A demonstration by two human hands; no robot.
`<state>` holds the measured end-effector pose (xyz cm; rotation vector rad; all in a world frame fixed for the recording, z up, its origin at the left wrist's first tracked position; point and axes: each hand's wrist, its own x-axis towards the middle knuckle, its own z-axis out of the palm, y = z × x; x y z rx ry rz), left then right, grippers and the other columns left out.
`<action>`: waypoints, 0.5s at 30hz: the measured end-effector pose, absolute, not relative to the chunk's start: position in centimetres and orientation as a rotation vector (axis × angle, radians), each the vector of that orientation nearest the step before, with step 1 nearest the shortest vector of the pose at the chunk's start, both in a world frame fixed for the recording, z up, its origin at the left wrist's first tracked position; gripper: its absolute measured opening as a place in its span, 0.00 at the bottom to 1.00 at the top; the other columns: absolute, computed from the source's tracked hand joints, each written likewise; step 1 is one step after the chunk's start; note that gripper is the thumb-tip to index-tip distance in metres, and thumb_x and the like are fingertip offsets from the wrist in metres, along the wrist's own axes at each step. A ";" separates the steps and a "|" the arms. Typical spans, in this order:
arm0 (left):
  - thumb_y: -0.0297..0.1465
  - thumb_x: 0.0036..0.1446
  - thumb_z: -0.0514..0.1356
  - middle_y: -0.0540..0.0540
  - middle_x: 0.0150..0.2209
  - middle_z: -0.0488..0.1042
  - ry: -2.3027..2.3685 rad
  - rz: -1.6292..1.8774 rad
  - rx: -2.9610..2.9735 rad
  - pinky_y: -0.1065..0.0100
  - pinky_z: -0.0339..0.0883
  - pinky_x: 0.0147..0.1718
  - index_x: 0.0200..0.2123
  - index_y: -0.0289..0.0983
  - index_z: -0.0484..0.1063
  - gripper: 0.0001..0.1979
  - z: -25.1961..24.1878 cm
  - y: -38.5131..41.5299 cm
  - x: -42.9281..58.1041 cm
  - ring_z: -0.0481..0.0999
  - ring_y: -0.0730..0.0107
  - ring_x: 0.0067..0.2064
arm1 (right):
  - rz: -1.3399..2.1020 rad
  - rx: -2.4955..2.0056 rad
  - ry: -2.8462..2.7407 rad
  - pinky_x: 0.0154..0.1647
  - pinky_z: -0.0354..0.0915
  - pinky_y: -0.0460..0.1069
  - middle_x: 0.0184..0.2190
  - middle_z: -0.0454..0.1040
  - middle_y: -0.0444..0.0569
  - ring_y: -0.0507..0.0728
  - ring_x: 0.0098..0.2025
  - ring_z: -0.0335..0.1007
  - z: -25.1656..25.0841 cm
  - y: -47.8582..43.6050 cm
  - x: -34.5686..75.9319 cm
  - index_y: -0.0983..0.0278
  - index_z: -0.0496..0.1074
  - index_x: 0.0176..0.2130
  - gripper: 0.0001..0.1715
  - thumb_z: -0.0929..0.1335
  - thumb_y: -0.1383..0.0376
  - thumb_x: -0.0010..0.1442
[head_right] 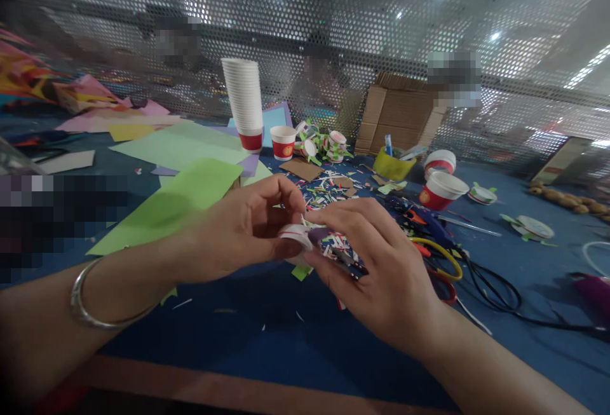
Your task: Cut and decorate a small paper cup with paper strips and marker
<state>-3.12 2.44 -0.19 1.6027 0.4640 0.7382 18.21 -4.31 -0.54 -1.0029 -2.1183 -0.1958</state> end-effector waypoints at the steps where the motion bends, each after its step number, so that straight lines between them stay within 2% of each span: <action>1: 0.25 0.55 0.68 0.52 0.36 0.69 0.458 0.737 1.606 0.69 0.67 0.36 0.43 0.38 0.63 0.17 -0.2 2.5 -3.2 0.70 0.75 0.36 | -0.191 -1.014 -2.119 0.51 0.73 0.56 0.46 0.79 0.52 0.61 0.49 0.76 -0.6 -4.4 18.2 0.60 0.72 0.55 0.20 0.73 0.65 0.64; 5: 0.23 0.55 0.67 0.52 0.37 0.69 0.443 0.758 1.599 0.70 0.65 0.35 0.44 0.39 0.64 0.18 0.1 2.5 -3.2 0.70 0.74 0.37 | -0.139 -1.051 -2.127 0.46 0.73 0.52 0.44 0.80 0.49 0.58 0.45 0.77 -0.7 -4.5 18.2 0.61 0.72 0.54 0.20 0.74 0.63 0.64; 9: 0.22 0.55 0.66 0.52 0.38 0.68 0.436 0.727 1.603 0.71 0.64 0.35 0.44 0.39 0.64 0.17 0.3 2.5 -3.2 0.70 0.74 0.37 | -0.091 -1.055 -2.131 0.47 0.71 0.50 0.45 0.80 0.47 0.56 0.45 0.77 -0.8 -4.5 18.2 0.60 0.72 0.55 0.20 0.74 0.63 0.64; 15: 0.23 0.57 0.66 0.51 0.40 0.70 0.446 0.659 1.653 0.69 0.67 0.40 0.45 0.38 0.65 0.16 0.0 2.5 -3.3 0.72 0.73 0.40 | -0.094 -1.053 -2.128 0.46 0.71 0.48 0.44 0.79 0.47 0.55 0.44 0.76 -0.7 -4.6 18.2 0.60 0.72 0.55 0.21 0.74 0.64 0.64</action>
